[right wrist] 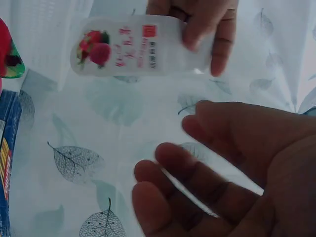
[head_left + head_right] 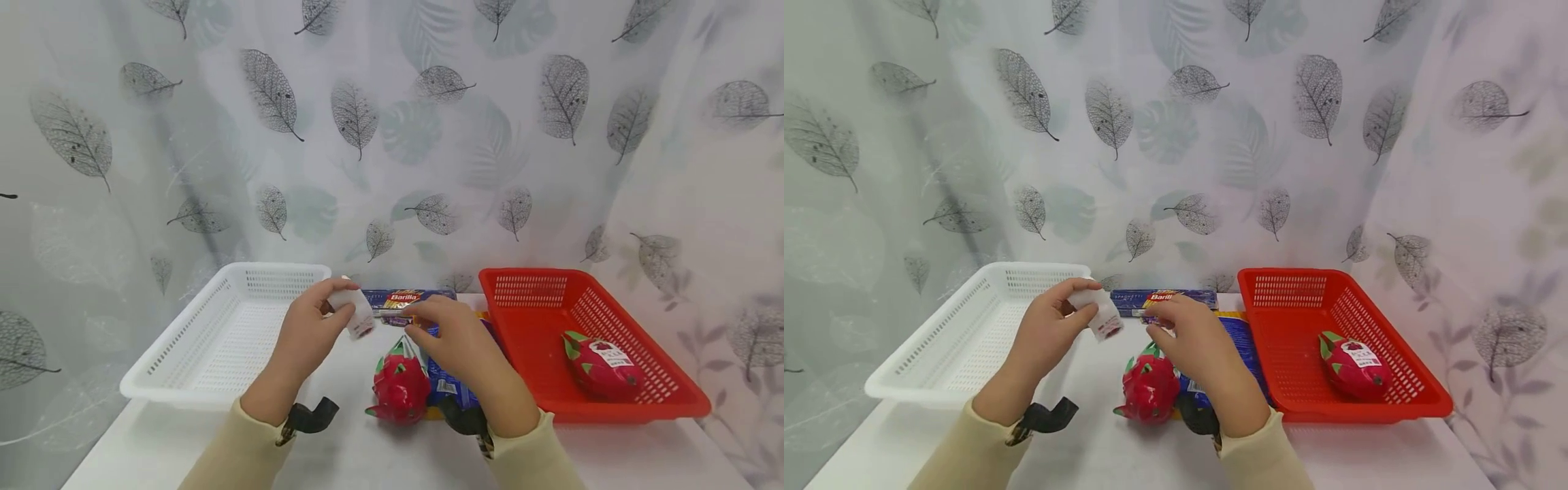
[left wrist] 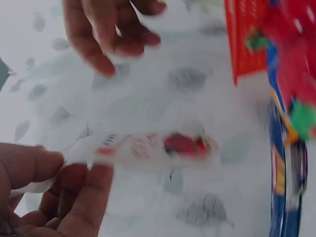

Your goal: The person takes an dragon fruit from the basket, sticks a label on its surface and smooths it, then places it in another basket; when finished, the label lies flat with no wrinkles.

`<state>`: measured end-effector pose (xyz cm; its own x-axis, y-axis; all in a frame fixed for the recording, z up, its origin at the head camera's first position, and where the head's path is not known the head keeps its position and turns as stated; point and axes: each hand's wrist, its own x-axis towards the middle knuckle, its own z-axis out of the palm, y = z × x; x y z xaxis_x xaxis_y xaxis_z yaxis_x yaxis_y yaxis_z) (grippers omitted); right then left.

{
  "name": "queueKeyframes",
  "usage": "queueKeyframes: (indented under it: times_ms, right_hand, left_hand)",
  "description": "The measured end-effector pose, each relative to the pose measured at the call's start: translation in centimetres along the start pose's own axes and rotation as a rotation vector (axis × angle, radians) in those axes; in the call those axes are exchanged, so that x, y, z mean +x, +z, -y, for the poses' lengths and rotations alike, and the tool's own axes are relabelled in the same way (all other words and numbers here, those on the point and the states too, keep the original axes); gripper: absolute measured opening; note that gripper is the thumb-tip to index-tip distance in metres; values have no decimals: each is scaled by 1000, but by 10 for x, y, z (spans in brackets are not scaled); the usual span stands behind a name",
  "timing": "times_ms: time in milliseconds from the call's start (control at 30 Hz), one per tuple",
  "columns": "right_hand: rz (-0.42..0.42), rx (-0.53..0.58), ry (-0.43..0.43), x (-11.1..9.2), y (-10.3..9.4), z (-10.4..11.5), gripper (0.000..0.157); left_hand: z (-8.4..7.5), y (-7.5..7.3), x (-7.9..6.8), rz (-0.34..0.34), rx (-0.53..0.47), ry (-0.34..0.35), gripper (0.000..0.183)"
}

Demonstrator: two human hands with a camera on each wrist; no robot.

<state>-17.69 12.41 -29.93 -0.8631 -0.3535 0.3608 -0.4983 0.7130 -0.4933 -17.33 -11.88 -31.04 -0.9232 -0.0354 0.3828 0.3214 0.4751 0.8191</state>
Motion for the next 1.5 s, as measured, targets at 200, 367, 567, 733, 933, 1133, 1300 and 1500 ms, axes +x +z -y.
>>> queueKeyframes:
  times_ms: [200, 367, 567, 733, 933, 1133, 1300, 1500]
  right_hand:
    - [-117, 62, -220, -4, 4, 6, 41]
    - [-157, 129, -336, -4, 9, 12, 46]
    - [-232, 133, -401, -5, 13, 16, 41]
    - [-250, 141, -381, -6, 10, 17, 41]
    - [-201, 115, -307, -7, -2, 14, 46]
    - [-51, 67, -287, -12, -14, 9, 57]
    - [-109, 82, -368, -7, -9, 9, 47]
    - [-291, 72, -283, -7, -7, 3, 42]
  left_hand:
    - [-8, 0, -4, 90, -360, 9, 65]
    - [-12, 0, -8, 90, -471, 49, 84]
    - [-15, -1, -14, 95, -503, 65, 81]
    - [-16, -1, -15, 141, -460, 59, 42]
    - [-18, -6, -14, -14, -243, 74, 56]
    - [-17, 0, -15, 40, 139, 291, 50]
    - [-14, 5, -19, 262, 178, 228, 18]
    - [-12, 12, -17, 275, -25, 120, 15]
